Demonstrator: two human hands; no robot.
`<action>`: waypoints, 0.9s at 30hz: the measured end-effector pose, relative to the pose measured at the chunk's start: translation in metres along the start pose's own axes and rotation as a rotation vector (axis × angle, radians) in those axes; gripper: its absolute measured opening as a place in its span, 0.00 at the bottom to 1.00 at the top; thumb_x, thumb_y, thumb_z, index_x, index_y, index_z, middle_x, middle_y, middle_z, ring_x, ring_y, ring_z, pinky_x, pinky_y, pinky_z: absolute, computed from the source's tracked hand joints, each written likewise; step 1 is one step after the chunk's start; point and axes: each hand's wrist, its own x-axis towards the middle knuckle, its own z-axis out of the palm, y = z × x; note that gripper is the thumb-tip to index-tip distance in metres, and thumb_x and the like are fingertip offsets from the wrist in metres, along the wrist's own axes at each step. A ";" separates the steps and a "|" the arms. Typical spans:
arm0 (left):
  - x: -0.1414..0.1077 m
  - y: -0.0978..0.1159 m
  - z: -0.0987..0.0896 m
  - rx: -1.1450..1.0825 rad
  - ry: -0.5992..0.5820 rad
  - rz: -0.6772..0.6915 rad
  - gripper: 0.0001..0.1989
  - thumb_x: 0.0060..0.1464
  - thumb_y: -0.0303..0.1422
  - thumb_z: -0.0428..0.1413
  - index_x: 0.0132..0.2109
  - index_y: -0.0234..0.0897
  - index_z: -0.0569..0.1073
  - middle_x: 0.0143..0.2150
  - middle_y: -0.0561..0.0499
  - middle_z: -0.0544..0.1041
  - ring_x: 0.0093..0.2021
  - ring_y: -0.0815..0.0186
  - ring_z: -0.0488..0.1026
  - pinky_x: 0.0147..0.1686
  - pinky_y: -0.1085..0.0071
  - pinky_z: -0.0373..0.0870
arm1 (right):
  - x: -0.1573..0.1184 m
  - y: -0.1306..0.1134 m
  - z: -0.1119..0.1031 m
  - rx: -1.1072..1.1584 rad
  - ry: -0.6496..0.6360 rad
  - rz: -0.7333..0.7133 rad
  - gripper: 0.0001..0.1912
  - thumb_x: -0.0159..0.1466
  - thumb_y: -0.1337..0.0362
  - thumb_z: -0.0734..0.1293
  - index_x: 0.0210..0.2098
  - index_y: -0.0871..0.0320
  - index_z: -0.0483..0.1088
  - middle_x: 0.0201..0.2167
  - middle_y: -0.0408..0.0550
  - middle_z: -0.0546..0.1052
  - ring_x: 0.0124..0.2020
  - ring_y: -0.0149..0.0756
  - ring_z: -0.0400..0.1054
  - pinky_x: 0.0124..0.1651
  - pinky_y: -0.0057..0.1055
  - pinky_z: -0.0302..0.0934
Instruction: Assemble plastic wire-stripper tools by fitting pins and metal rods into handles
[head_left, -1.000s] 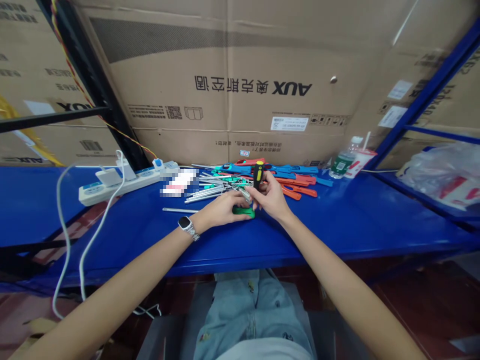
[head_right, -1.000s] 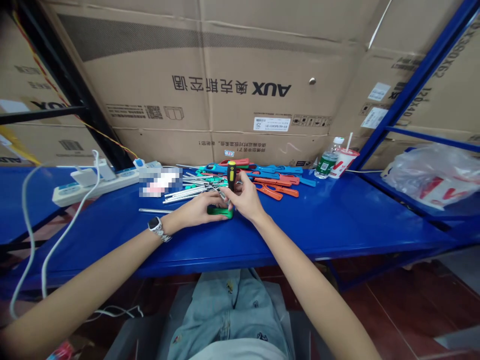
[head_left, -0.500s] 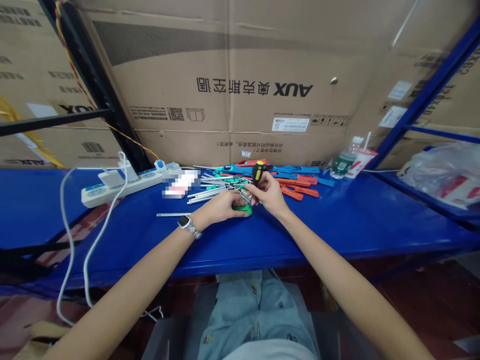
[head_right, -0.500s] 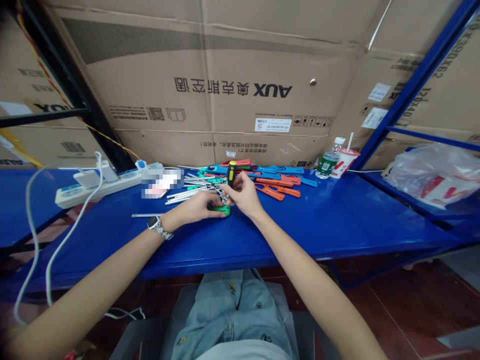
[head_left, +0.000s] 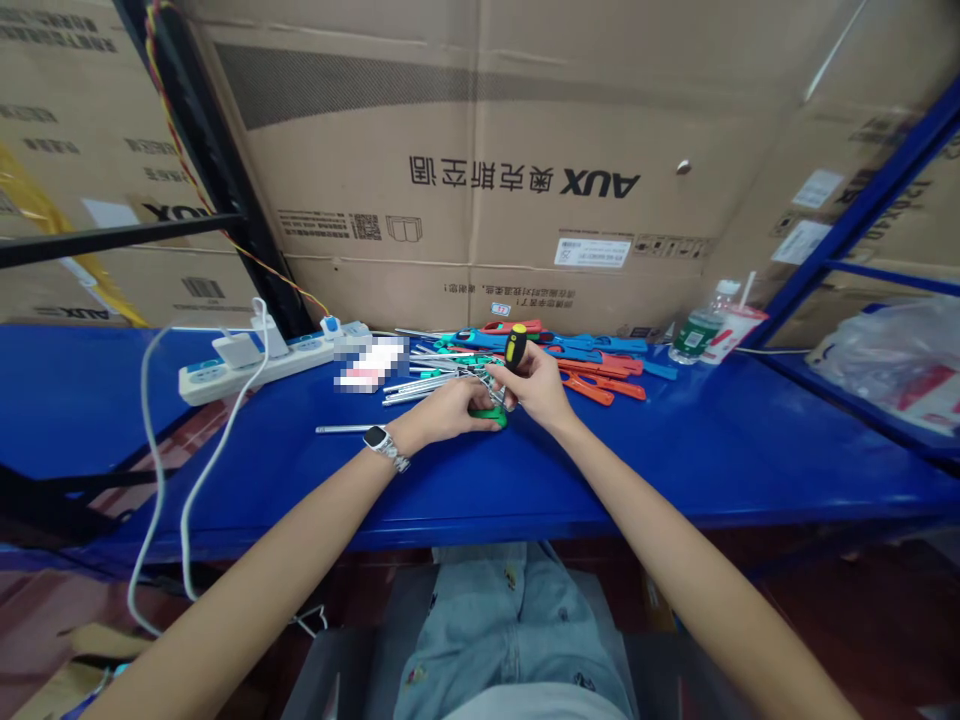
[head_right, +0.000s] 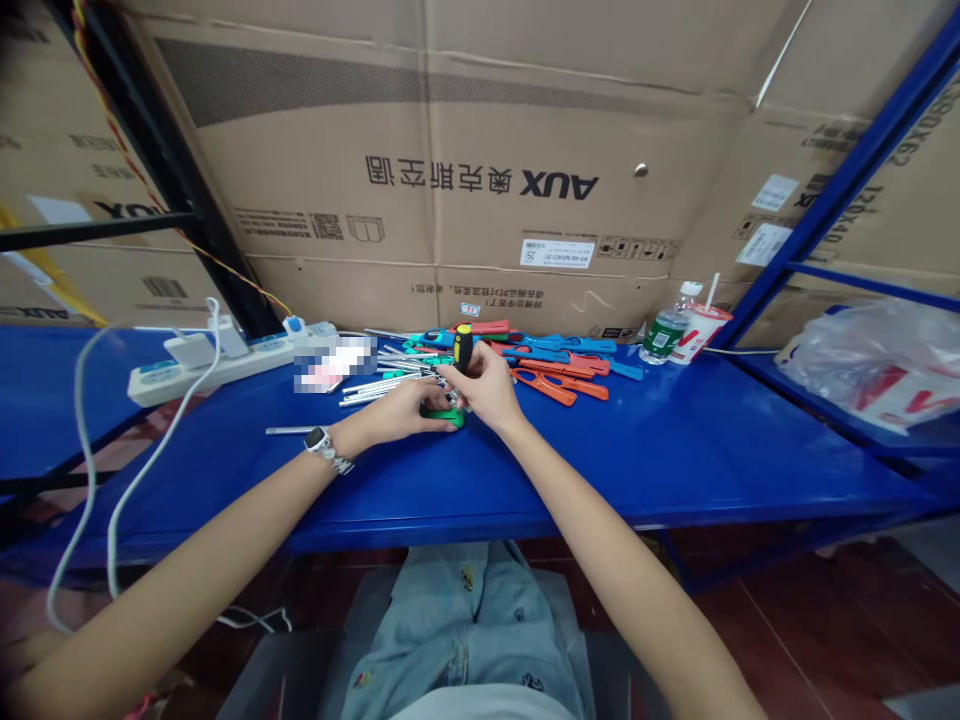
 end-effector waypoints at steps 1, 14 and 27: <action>0.000 0.001 0.000 0.001 0.002 -0.004 0.11 0.52 0.37 0.67 0.36 0.36 0.74 0.32 0.53 0.77 0.31 0.65 0.71 0.33 0.69 0.64 | 0.000 0.000 0.001 -0.003 0.009 0.006 0.28 0.53 0.40 0.76 0.33 0.51 0.60 0.19 0.36 0.72 0.13 0.31 0.62 0.17 0.29 0.56; 0.001 0.000 0.000 0.074 0.007 0.012 0.12 0.53 0.38 0.66 0.33 0.36 0.74 0.32 0.52 0.77 0.32 0.65 0.71 0.34 0.69 0.64 | 0.001 0.001 -0.011 -0.020 0.042 0.012 0.28 0.50 0.41 0.77 0.27 0.53 0.62 0.19 0.39 0.72 0.15 0.30 0.62 0.20 0.31 0.57; -0.001 0.004 -0.002 0.090 0.000 0.005 0.10 0.53 0.37 0.67 0.35 0.37 0.76 0.34 0.52 0.78 0.33 0.64 0.72 0.34 0.69 0.64 | -0.004 -0.001 -0.016 -0.027 -0.092 0.014 0.27 0.54 0.38 0.73 0.30 0.55 0.67 0.23 0.40 0.70 0.20 0.31 0.64 0.26 0.31 0.61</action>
